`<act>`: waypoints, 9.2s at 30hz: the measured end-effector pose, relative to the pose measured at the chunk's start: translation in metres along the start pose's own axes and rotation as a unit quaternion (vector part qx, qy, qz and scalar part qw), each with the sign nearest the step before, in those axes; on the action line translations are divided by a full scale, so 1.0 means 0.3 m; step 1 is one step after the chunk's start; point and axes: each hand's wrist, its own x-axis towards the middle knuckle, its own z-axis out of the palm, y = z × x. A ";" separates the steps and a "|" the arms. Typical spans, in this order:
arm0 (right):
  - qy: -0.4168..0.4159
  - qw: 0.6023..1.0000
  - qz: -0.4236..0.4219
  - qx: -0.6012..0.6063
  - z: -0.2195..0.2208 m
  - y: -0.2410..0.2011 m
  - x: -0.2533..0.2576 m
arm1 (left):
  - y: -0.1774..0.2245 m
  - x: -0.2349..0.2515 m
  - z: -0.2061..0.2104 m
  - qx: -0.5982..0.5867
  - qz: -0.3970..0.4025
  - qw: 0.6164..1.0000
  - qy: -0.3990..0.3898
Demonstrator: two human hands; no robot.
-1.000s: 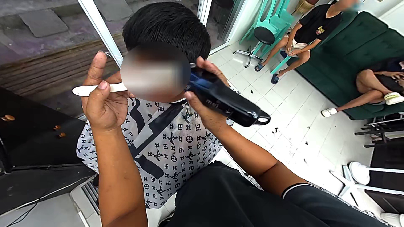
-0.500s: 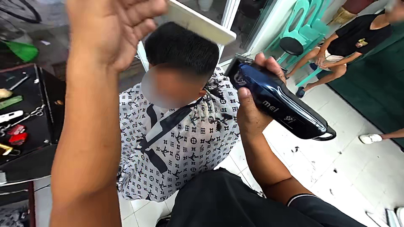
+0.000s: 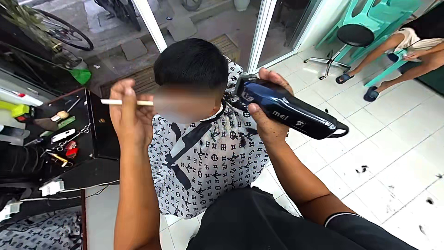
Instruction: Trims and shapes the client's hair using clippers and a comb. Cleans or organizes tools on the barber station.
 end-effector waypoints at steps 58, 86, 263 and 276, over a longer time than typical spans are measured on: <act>0.011 0.999 -0.029 -0.028 0.074 -0.050 0.114 | 0.189 0.281 0.106 -0.035 -0.065 0.996 -0.040; -0.014 0.995 0.076 0.069 -0.070 0.173 0.127 | -0.102 -0.227 0.169 0.044 -0.005 0.998 -0.051; 0.058 0.988 0.093 0.112 -0.021 0.221 0.033 | -0.045 -0.175 0.198 0.124 0.018 0.989 -0.084; 0.038 0.983 0.106 0.145 0.014 0.196 0.039 | -0.046 -0.148 0.205 0.134 0.037 0.985 -0.099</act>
